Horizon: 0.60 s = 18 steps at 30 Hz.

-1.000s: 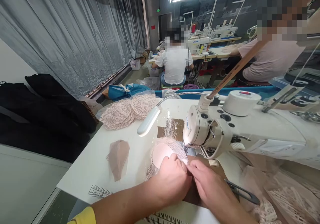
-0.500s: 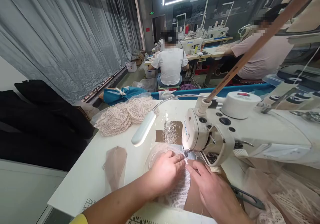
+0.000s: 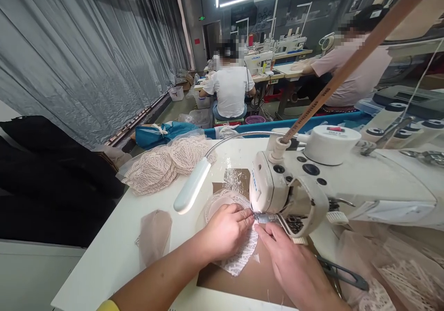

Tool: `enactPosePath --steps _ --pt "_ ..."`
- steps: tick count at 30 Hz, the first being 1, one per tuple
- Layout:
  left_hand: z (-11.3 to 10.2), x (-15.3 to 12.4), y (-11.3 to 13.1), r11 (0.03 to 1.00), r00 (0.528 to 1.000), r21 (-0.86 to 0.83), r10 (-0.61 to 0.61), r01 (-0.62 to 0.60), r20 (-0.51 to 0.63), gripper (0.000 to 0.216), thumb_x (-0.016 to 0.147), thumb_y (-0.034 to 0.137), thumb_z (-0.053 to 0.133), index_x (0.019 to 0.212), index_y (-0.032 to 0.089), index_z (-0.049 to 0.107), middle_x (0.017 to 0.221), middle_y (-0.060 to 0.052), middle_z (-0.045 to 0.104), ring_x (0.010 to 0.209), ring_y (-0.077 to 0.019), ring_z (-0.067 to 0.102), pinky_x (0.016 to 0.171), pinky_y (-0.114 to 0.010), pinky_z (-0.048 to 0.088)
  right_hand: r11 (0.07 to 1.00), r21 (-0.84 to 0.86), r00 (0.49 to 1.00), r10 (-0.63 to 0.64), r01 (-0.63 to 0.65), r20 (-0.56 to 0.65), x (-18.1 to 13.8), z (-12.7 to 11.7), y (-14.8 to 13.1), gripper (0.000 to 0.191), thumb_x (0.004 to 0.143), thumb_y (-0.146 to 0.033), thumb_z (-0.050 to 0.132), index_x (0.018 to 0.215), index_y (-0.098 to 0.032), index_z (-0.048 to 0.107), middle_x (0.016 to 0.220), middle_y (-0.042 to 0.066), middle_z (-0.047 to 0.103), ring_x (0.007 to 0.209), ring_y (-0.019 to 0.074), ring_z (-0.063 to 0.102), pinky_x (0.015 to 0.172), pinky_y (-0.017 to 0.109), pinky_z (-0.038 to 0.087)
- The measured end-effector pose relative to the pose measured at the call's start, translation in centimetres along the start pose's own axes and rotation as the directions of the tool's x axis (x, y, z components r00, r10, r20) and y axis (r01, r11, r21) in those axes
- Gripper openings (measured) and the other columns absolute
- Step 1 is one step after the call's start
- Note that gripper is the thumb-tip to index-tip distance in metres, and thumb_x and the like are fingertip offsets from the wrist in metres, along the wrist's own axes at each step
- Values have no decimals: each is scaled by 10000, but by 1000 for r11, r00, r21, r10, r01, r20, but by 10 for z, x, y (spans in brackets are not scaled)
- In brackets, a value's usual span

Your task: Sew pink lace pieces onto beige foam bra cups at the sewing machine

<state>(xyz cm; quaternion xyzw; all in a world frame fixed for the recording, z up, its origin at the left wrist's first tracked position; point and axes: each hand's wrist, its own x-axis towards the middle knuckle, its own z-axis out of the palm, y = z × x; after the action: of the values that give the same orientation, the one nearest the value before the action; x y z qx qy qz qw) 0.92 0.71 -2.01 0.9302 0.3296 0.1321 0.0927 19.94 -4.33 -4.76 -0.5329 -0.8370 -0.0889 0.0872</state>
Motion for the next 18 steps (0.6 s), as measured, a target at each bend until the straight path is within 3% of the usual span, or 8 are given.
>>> enactPosePath --steps 6,13,18 --pt "4 2 -4 999 999 2 -35 35 -25 364 850 166 488 1196 126 593 1144 -112 656 988 -255 535 848 -376 452 1000 -10 1000 22 -23 -22 -5 13 0 607 747 44 392 1212 -257 642 840 66 677 615 170 644 499 263 485" --pt "7 -2 -2 993 991 42 -106 110 -86 366 910 245 432 1249 163 543 1286 -104 574 1194 -288 459 951 -449 395 999 -30 994 -43 40 -103 -3 4 2 544 755 25 403 1169 -210 667 944 77 709 589 177 654 434 270 476" --pt "7 -8 1 984 989 108 -136 142 -64 477 918 401 418 1336 175 462 1388 -103 476 1266 -348 376 998 -503 346 994 -2 967 -104 107 -231 -3 7 3 449 813 12 370 1122 -126 665 1028 100 717 773 200 688 624 309 542"
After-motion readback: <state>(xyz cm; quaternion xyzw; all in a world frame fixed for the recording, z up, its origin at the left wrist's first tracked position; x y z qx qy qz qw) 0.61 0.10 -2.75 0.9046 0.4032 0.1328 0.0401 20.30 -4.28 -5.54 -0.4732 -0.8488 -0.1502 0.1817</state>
